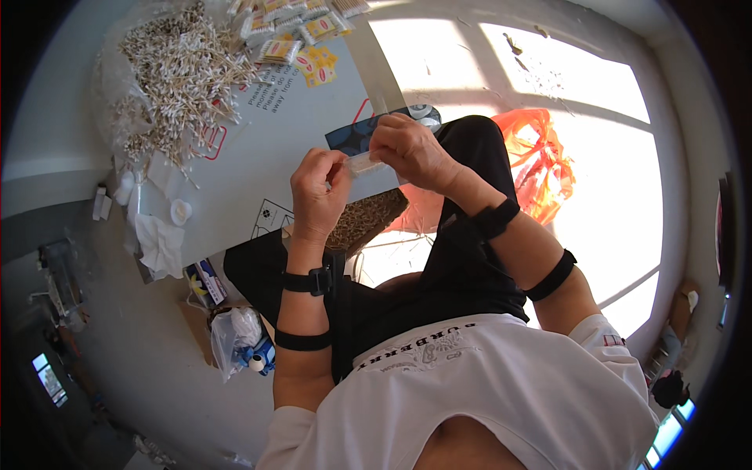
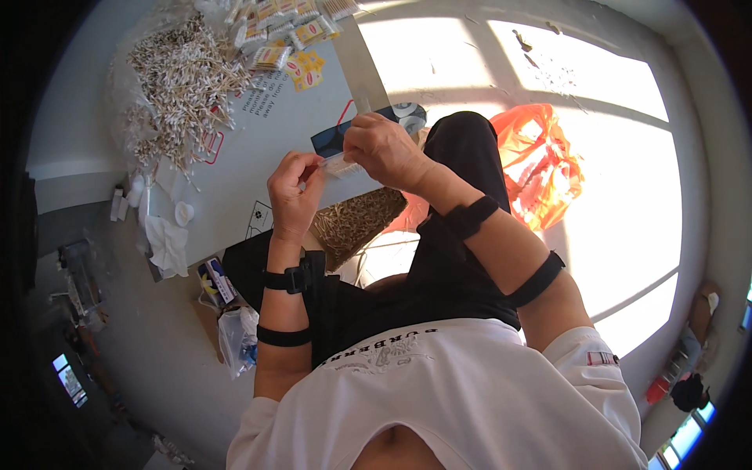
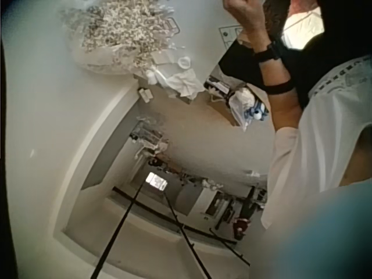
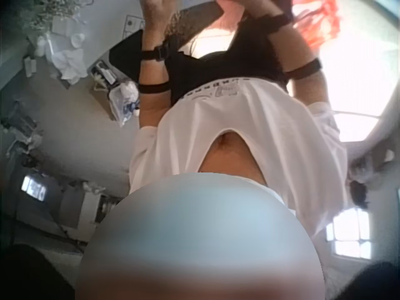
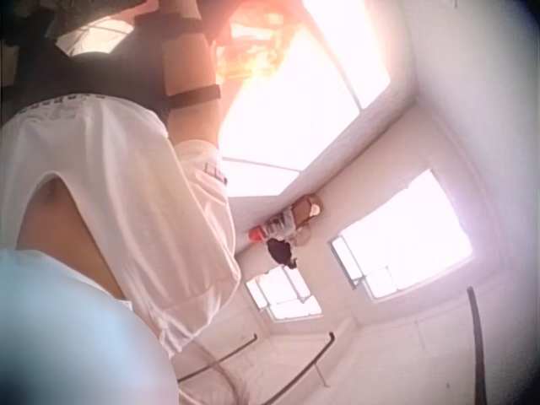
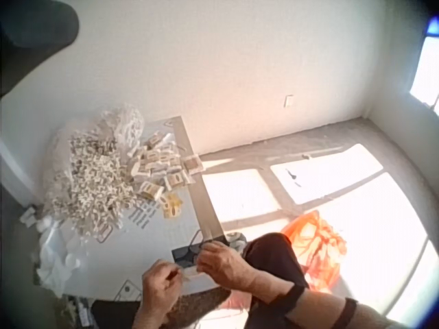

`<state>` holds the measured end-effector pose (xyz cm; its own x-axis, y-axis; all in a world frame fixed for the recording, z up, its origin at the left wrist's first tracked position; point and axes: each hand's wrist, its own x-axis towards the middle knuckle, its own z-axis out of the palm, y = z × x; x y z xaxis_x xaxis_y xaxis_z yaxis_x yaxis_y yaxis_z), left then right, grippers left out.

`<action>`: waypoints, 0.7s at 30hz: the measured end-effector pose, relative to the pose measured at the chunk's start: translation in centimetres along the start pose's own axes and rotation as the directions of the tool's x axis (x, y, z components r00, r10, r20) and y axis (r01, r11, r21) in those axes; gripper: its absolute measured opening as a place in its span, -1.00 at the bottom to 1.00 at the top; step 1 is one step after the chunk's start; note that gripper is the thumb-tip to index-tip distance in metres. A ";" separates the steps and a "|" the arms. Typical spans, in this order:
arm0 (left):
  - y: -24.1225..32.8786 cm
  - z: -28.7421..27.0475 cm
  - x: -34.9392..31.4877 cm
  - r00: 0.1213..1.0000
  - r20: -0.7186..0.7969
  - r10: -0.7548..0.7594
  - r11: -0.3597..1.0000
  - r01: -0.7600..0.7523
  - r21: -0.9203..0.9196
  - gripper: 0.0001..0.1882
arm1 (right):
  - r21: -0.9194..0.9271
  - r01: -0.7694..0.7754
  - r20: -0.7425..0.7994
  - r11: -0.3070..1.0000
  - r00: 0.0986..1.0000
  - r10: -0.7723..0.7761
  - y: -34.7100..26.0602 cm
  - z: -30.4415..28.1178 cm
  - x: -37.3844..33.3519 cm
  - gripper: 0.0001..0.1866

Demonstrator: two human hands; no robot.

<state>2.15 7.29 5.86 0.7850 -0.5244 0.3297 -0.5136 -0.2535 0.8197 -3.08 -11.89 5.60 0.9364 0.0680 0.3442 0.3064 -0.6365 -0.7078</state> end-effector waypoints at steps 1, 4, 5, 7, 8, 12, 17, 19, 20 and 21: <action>0.2 -0.1 0.0 1.000 0.001 0.000 1.000 0.000 0.003 -0.87 | 0.006 -0.006 0.006 1.000 1.000 0.006 -0.1 0.0 0.0 -0.87; 0.5 -0.3 0.0 1.000 -0.020 0.009 1.000 -0.008 0.024 -0.87 | -0.002 0.025 -0.024 1.000 0.999 -0.025 -0.3 0.2 -0.1 -0.89; 0.4 -0.3 0.0 0.999 -0.011 0.036 0.998 -0.035 0.043 -0.87 | 0.000 0.027 -0.025 1.000 0.999 -0.027 -0.3 0.1 -0.1 -0.89; 0.2 -0.2 0.0 0.998 -0.002 0.062 0.996 -0.062 0.063 -0.86 | -0.007 0.029 -0.028 1.000 0.999 -0.029 -0.3 0.1 -0.1 -0.90; 0.1 -0.1 0.0 0.997 -0.003 0.079 0.993 -0.078 0.086 -0.87 | -0.006 0.029 -0.029 1.000 0.999 -0.029 -0.3 0.1 -0.1 -0.90; 0.0 0.0 0.0 0.989 0.017 0.148 0.972 -0.148 0.182 -0.87 | -0.007 0.019 -0.027 1.000 0.999 -0.019 -0.3 0.1 -0.2 -0.89; -0.4 0.0 0.1 0.977 0.015 0.214 0.951 -0.212 0.227 -0.86 | -0.003 0.024 -0.026 1.000 0.999 -0.024 -0.4 0.2 -0.2 -0.88; 0.1 0.2 0.1 0.981 0.015 0.194 0.956 -0.192 0.221 -0.86 | 0.003 0.016 -0.025 1.000 1.000 -0.016 -0.4 0.2 -0.2 -0.87; 0.5 0.3 0.2 0.987 0.002 0.161 0.971 -0.159 0.181 -0.86 | 0.002 0.014 -0.026 1.000 1.000 -0.014 -0.4 0.1 -0.3 -0.87; 0.8 0.4 0.3 0.992 -0.009 0.128 0.982 -0.126 0.139 -0.86 | -0.001 0.015 -0.027 1.000 1.000 -0.015 -0.3 0.1 -0.3 -0.87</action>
<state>1.86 6.66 6.40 0.7156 -0.5454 0.4364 -0.6516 -0.2960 0.6984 -3.45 -11.66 5.68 0.9267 0.0569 0.3716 0.3204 -0.6365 -0.7016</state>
